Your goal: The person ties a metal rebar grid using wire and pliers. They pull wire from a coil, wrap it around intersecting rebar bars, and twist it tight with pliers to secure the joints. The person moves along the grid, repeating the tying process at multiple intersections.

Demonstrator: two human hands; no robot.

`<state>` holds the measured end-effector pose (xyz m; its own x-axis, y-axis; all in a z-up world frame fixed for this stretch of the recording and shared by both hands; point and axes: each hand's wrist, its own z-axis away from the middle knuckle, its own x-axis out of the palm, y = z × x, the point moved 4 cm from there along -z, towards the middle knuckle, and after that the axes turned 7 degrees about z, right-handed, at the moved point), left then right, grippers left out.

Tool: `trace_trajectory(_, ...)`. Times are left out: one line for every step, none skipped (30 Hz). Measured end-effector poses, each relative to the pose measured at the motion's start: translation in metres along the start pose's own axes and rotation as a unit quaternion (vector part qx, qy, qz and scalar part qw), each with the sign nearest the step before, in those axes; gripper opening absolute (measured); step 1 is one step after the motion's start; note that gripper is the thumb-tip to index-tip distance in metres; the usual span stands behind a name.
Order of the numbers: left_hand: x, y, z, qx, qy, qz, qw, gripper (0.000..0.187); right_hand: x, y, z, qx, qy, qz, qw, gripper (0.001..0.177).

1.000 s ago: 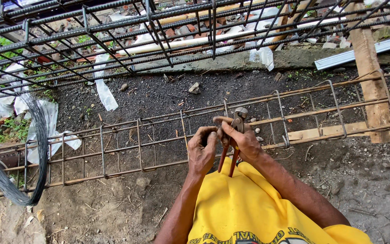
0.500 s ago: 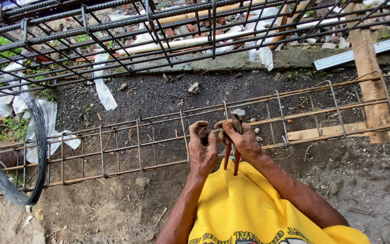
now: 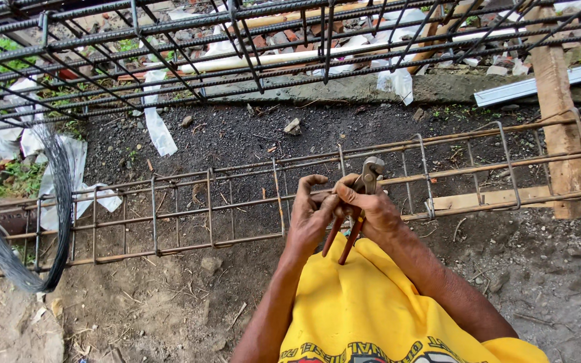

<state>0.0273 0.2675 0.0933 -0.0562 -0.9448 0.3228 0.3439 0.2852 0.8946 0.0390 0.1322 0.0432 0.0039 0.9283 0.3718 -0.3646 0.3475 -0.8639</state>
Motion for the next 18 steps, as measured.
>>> trace_trajectory(-0.001, -0.007, -0.003, 0.008, -0.012, -0.005, 1.000, 0.035, 0.004, -0.007, 0.004, -0.005, 0.037, 0.009, 0.999, 0.011)
trace_trajectory(-0.002, -0.013, -0.005, 0.015, -0.024, -0.011, 1.000, 0.033, 0.007, -0.014, 0.008, -0.009, 0.073, 0.018, 0.997, 0.012)
trace_trajectory(0.001, -0.020, -0.003, 0.014, -0.024, -0.010, 1.000, 0.033, -0.002, -0.008, 0.001, -0.009, 0.074, 0.018, 0.997, 0.012)
trace_trajectory(0.003, -0.023, 0.000, 0.061, -0.014, -0.121, 0.991, 0.019, -0.011, -0.003, -0.006, -0.019, 0.082, 0.029, 0.996, 0.014)
trace_trajectory(0.007, -0.027, 0.003, 0.106, -0.003, -0.228, 0.968, 0.013, -0.021, 0.002, -0.013, -0.027, 0.090, 0.041, 0.995, 0.016)
trace_trajectory(-0.001, -0.042, 0.006, 0.104, -0.003, -0.227, 0.968, 0.013, -0.016, -0.023, -0.008, -0.024, 0.091, 0.042, 0.995, 0.016)
trace_trajectory(-0.010, -0.057, 0.008, 0.102, 0.014, -0.321, 0.941, 0.015, -0.013, -0.048, -0.004, -0.035, 0.120, 0.022, 0.992, 0.014)
trace_trajectory(-0.019, -0.072, 0.011, 0.097, 0.029, -0.412, 0.905, 0.018, -0.009, -0.073, 0.000, -0.046, 0.149, 0.001, 0.988, 0.013)
trace_trajectory(-0.026, -0.074, 0.022, 0.099, 0.030, -0.413, 0.905, 0.018, -0.021, -0.072, -0.008, -0.047, 0.148, 0.001, 0.988, 0.013)
trace_trajectory(-0.031, -0.074, 0.033, 0.128, 0.018, -0.375, 0.918, 0.019, -0.033, -0.072, -0.016, -0.075, 0.151, -0.033, 0.985, 0.015)
trace_trajectory(-0.034, -0.075, 0.049, 0.152, 0.001, -0.336, 0.930, 0.023, -0.048, -0.072, -0.018, -0.100, 0.160, -0.066, 0.980, 0.018)
trace_trajectory(-0.037, -0.074, 0.052, 0.149, -0.003, -0.335, 0.930, 0.023, -0.043, -0.069, -0.013, -0.099, 0.164, -0.066, 0.979, 0.018)
trace_trajectory(-0.039, -0.070, 0.051, 0.184, 0.000, -0.328, 0.927, 0.021, -0.038, -0.072, -0.012, -0.119, 0.182, -0.016, 0.976, 0.019)
trace_trajectory(-0.041, -0.065, 0.051, 0.219, 0.004, -0.320, 0.922, 0.020, -0.032, -0.075, -0.010, -0.139, 0.200, 0.033, 0.969, 0.021)
trace_trajectory(-0.049, -0.070, 0.052, 0.221, 0.004, -0.320, 0.921, 0.020, -0.031, -0.075, -0.012, -0.140, 0.199, 0.033, 0.969, 0.021)
trace_trajectory(-0.058, -0.078, 0.052, 0.186, -0.001, -0.310, 0.932, 0.022, -0.028, -0.075, -0.014, -0.146, 0.176, 0.044, 0.973, 0.021)
trace_trajectory(-0.067, -0.087, 0.052, 0.150, -0.007, -0.299, 0.942, 0.028, -0.025, -0.074, -0.015, -0.150, 0.154, 0.054, 0.975, 0.021)
trace_trajectory(-0.061, -0.071, 0.044, 0.151, -0.006, -0.299, 0.942, 0.028, -0.021, -0.077, -0.017, -0.151, 0.153, 0.054, 0.975, 0.021)
